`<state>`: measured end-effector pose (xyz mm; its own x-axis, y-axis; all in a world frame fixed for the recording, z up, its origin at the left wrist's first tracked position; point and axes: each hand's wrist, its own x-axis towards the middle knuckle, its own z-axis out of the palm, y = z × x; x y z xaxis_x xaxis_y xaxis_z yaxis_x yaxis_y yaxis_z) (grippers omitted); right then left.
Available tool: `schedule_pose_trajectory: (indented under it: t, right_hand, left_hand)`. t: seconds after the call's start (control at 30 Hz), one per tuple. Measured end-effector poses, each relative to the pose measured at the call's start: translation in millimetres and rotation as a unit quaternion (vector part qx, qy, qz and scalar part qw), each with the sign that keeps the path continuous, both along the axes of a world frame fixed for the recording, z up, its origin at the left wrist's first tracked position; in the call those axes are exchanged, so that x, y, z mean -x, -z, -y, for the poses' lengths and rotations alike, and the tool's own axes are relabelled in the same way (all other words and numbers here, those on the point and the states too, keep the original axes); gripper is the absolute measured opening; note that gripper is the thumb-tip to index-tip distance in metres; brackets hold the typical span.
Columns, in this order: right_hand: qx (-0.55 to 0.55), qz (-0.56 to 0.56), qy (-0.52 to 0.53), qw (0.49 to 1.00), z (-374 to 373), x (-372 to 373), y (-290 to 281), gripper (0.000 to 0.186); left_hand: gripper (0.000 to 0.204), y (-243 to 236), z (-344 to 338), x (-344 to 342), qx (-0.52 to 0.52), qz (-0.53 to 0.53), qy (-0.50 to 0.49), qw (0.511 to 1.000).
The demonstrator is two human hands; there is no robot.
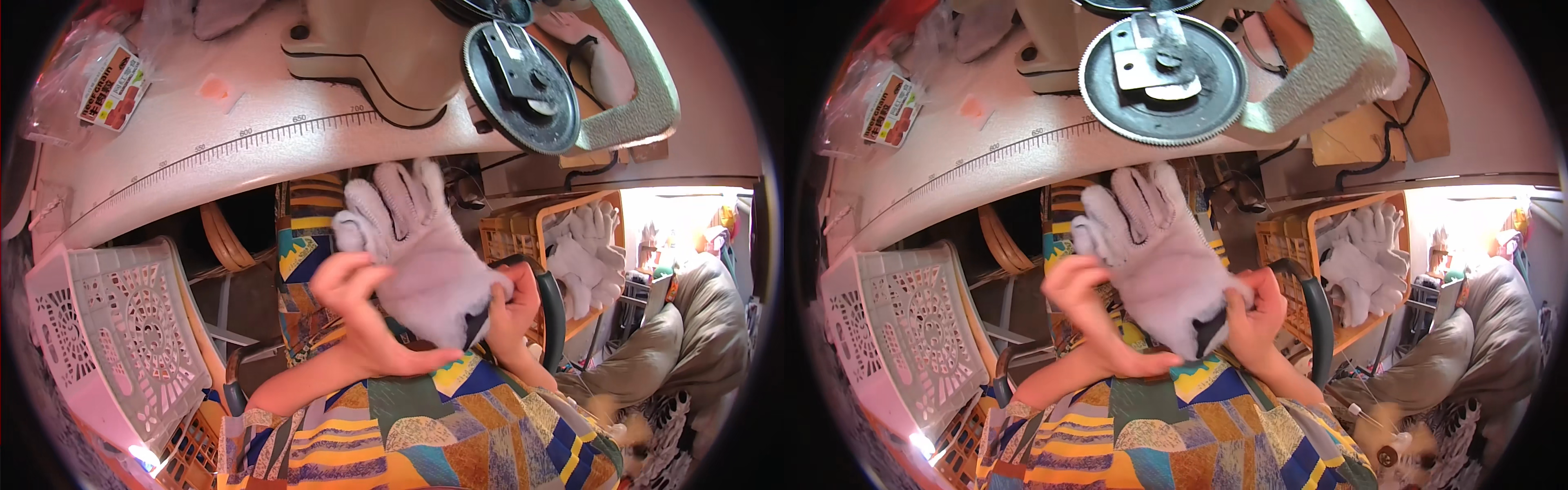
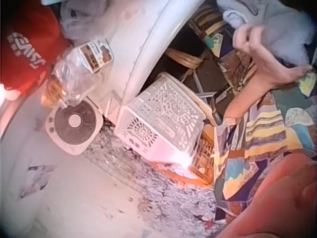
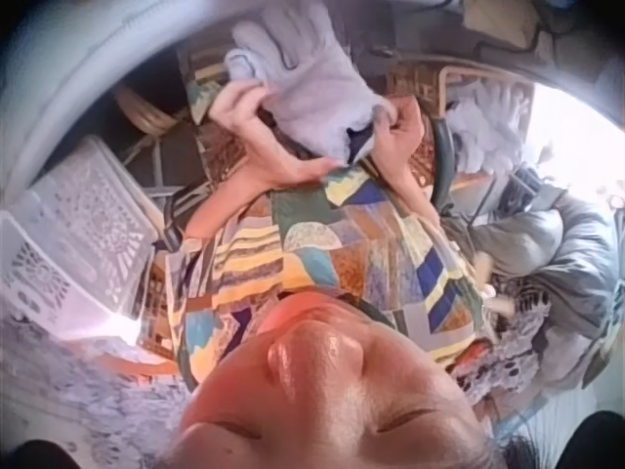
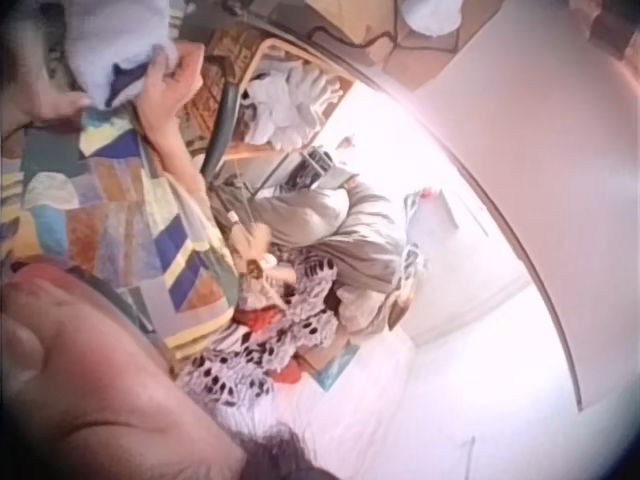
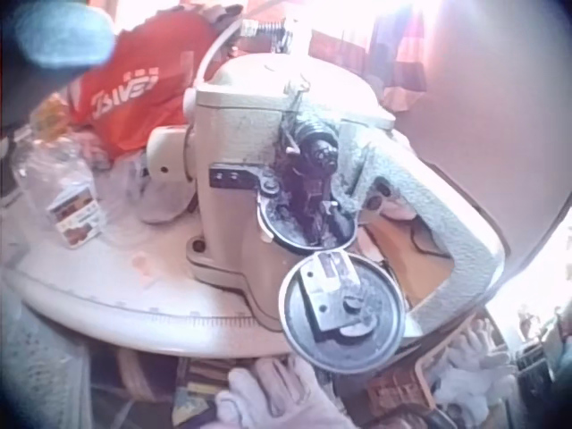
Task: The person is using a fur sewing machine to stitch together pieces of white and black fuzzy fabric, likely for a plush toy.
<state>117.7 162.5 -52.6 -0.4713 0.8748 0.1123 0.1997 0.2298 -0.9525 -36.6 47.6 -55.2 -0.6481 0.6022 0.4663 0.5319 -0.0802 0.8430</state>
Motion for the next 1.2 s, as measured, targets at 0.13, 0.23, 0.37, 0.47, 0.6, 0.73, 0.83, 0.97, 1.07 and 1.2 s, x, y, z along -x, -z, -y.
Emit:
schedule_pose_trajectory:
  t: [0.13, 0.23, 0.37, 0.47, 0.6, 0.73, 0.83, 0.97, 1.07, 1.2]
  right_hand:
    - [-0.071, 0.064, -0.011, 0.995, 5, 11, 3, 0.021]
    - [-0.145, 0.059, -0.027, 0.987, 6, 14, 8, 0.021]
    - [-0.179, 0.093, -0.093, 0.975, 2, 8, 9, 0.022]
    - [-0.331, 0.160, -0.148, 0.918, -3, 24, -12, 0.037]
    - [-0.377, 0.198, -0.146, 0.893, -4, 35, -10, 0.056]
    - [-0.293, 0.221, -0.124, 0.922, -10, 46, 13, 0.045]
    - [-0.244, 0.202, -0.108, 0.942, -22, 55, 16, 0.037]
    - [-0.295, 0.156, -0.060, 0.941, -34, 66, 16, 0.027]
    - [-0.375, 0.097, -0.017, 0.922, -39, 73, 12, 0.028]
    - [-0.381, 0.037, 0.006, 0.924, -29, 71, 3, 0.029]
  left_hand:
    - [0.063, 13, -9, -16, 0.113, -0.008, -0.011, 0.994]
    - [0.057, 16, -11, -12, 0.178, 0.004, 0.011, 0.984]
    - [0.044, 27, -4, 3, 0.222, 0.012, -0.025, 0.975]
    - [0.035, 28, -5, 6, 0.203, 0.024, -0.003, 0.979]
    - [0.041, 28, -11, -6, 0.127, 0.092, 0.041, 0.987]
    - [0.037, 27, -13, -19, 0.064, 0.296, 0.095, 0.948]
    - [0.031, 22, -9, -18, 0.050, 0.396, 0.176, 0.900]
    - [0.022, 15, -8, -12, 0.073, 0.448, 0.250, 0.855]
    - [0.020, 12, -10, -8, 0.121, 0.283, 0.267, 0.913]
    - [0.027, 32, -23, 9, 0.013, -0.051, 0.039, 0.998]
